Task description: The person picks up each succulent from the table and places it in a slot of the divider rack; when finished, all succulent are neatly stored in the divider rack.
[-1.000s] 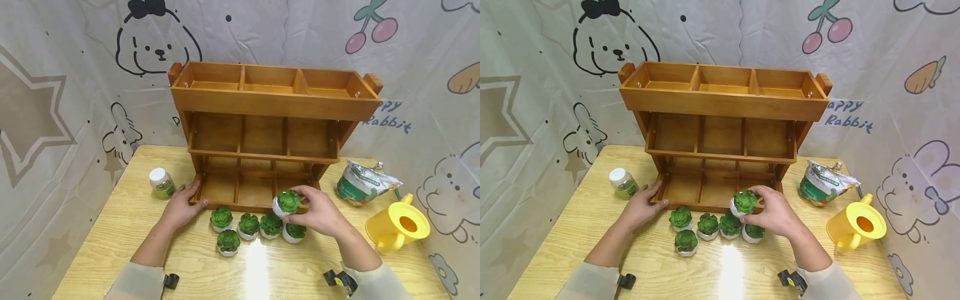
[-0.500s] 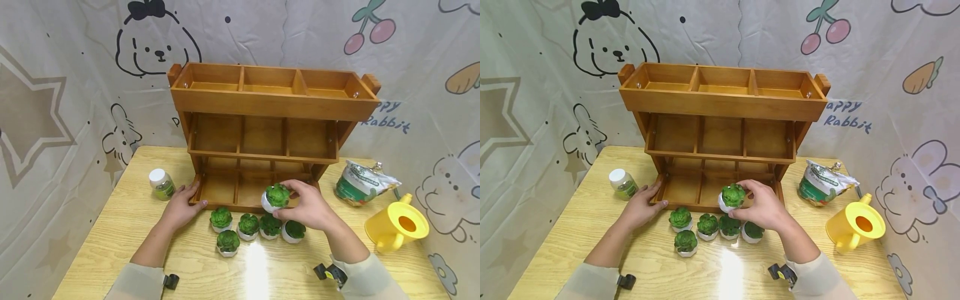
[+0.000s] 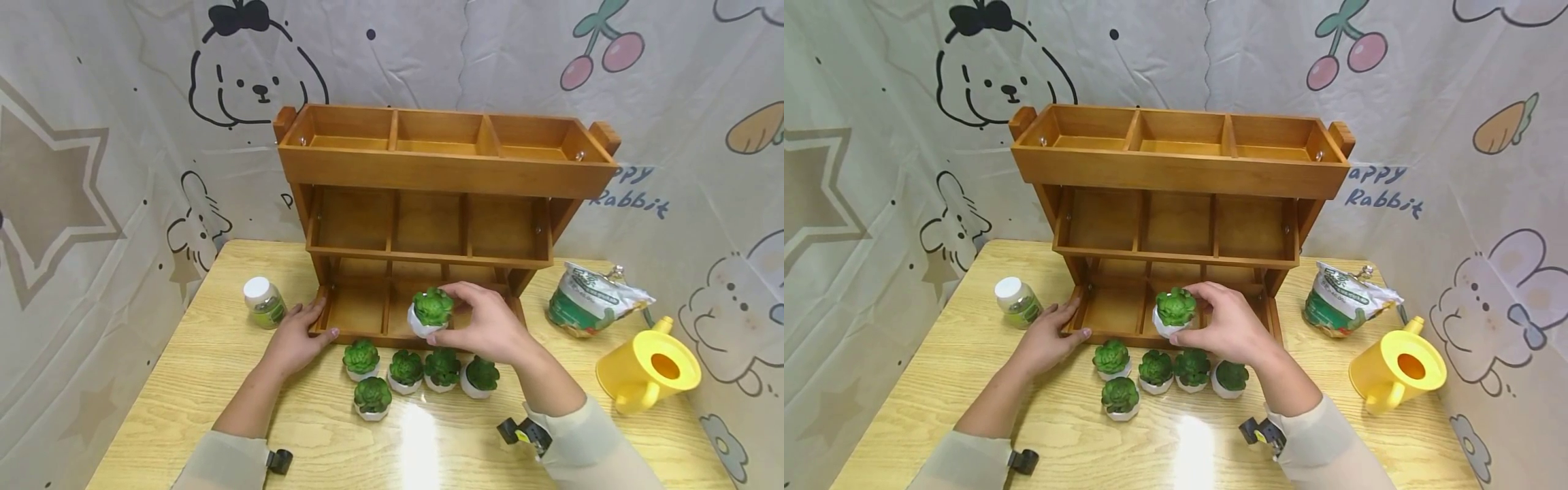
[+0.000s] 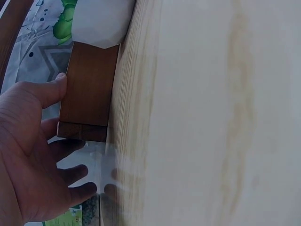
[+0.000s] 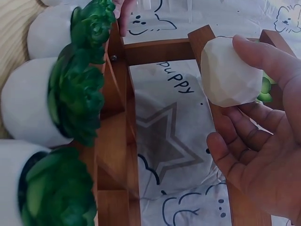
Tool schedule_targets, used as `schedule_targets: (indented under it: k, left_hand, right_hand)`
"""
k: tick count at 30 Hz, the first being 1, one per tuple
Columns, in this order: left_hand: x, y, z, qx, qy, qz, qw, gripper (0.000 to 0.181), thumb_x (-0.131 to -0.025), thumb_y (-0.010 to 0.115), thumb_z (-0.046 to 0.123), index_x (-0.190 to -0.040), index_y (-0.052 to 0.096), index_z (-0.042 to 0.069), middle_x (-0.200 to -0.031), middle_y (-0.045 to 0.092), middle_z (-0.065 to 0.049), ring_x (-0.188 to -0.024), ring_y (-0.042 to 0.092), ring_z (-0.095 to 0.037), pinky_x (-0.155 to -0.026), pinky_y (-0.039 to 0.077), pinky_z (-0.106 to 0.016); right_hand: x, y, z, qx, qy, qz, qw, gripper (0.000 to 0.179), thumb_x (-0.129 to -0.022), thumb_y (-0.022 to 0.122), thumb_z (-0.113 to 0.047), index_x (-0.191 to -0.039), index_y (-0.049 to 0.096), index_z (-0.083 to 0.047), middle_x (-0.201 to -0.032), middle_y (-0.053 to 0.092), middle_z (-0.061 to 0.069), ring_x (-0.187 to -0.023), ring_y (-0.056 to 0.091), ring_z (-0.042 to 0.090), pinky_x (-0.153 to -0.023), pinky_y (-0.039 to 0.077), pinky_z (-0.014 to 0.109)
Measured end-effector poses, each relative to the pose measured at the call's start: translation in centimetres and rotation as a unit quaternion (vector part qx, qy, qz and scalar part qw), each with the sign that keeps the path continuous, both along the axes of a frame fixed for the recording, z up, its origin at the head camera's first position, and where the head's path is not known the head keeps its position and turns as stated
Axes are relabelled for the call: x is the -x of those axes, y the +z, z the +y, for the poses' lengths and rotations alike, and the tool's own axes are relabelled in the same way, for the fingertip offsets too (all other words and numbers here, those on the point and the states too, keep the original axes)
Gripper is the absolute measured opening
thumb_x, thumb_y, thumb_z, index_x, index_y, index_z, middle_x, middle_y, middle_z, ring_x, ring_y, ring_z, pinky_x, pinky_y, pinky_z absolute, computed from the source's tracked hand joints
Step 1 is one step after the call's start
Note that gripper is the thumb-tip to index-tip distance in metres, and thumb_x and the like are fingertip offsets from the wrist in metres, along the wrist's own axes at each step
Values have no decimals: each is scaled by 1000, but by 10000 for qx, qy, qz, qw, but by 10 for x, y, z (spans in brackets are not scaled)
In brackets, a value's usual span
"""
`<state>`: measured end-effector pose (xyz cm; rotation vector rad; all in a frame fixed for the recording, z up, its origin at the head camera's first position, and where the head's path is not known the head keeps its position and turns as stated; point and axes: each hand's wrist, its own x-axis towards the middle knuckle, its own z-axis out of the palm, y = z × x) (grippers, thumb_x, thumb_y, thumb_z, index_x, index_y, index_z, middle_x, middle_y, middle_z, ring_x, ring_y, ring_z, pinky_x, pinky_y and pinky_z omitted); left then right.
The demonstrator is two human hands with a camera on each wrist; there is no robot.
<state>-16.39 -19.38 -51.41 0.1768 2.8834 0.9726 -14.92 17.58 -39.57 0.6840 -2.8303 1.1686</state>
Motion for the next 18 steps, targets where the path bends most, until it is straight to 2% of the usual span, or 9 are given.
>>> schedule_targets:
  k: [5,11,15,18]
  left_hand:
    - [3,1,1,-10,-17,-6,10000,81,-98,67,53,-162,36,15,-165,35,-16,-153,20,-48,-118,25,-70]
    - [1,1,-1,-18,-21,100,9999,81,-98,68,52,-162,36,14,-165,36,-15,-153,21,-49,-117,26,-71]
    - [0,0,-2,5,-31,153,9999,81,-98,68,51,-162,37,14,-164,37,-15,-152,23,-50,-116,26,-71]
    - [0,-1,-1,-29,-33,127,9999,80,-97,69,50,-162,37,15,-164,38,-14,-152,23,-50,-116,26,-71]
  right_hand:
    - [6,6,-7,60,81,71,9999,67,-70,97,-36,-127,69,-14,-110,69,-9,-101,66,15,-91,55,40]
    - [12,10,-17,319,222,9,9992,68,-70,97,-35,-128,69,-13,-108,70,-7,-97,67,19,-86,58,46]
    - [14,13,-22,444,256,-61,9987,66,-71,97,-34,-128,69,-15,-105,70,-5,-93,67,20,-77,58,41]
    - [16,16,-25,485,264,-37,9985,64,-71,97,-33,-127,70,-15,-104,71,-4,-93,67,17,-78,57,39]
